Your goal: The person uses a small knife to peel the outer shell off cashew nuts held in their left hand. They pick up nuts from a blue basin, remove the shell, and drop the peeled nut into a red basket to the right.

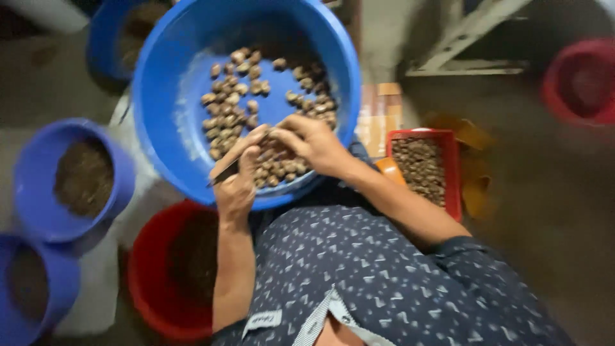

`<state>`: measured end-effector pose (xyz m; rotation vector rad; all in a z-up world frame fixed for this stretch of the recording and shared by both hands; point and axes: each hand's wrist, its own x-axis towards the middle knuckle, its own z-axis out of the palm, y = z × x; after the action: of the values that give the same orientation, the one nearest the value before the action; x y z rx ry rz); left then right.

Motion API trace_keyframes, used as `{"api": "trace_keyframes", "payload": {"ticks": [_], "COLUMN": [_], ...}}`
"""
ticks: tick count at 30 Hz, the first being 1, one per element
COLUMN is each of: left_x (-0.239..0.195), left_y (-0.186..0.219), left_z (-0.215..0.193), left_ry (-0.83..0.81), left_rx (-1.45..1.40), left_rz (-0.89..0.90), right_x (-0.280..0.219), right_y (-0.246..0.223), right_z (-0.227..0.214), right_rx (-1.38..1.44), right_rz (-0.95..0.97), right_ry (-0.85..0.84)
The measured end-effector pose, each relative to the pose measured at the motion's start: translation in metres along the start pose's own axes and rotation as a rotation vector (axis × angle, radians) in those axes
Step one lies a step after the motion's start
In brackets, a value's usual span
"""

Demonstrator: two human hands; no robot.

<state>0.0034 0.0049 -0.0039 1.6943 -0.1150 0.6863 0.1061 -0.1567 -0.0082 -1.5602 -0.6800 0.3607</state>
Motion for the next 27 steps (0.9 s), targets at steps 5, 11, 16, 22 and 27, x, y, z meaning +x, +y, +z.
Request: {"api": "trace_keyframes", "payload": {"ticks": [5,11,16,22,27], "left_x": [-0.002,-0.004,-0.005,-0.007,-0.007], "left_y": [-0.002,-0.006,-0.006,-0.006,-0.007], "left_z": [0.002,-0.002,-0.003,-0.004,-0.004], "left_ry": [-0.049,-0.047,-0.057,-0.032,-0.031], "left_rx": [0.02,-0.002,-0.018,0.008,-0.011], "left_rz": [-0.003,-0.034,-0.034,-0.083,-0.111], "right_x": [-0.002,-0.003,-0.002,0.0,-0.001], "right_y": [0.008,0.001,0.004,0.009,0.01], "right_z": [0.0,-0.005,-0.007,-0.008,-0.009], "right_rx": [0.11,0.091,0.173,0.199,0.201], "right_rz": [-0.013,-0.065,-0.046,-0.051,-0.045], "right_ry": [-0.025,-0.143,-0.197,-0.206,-0.219]}}
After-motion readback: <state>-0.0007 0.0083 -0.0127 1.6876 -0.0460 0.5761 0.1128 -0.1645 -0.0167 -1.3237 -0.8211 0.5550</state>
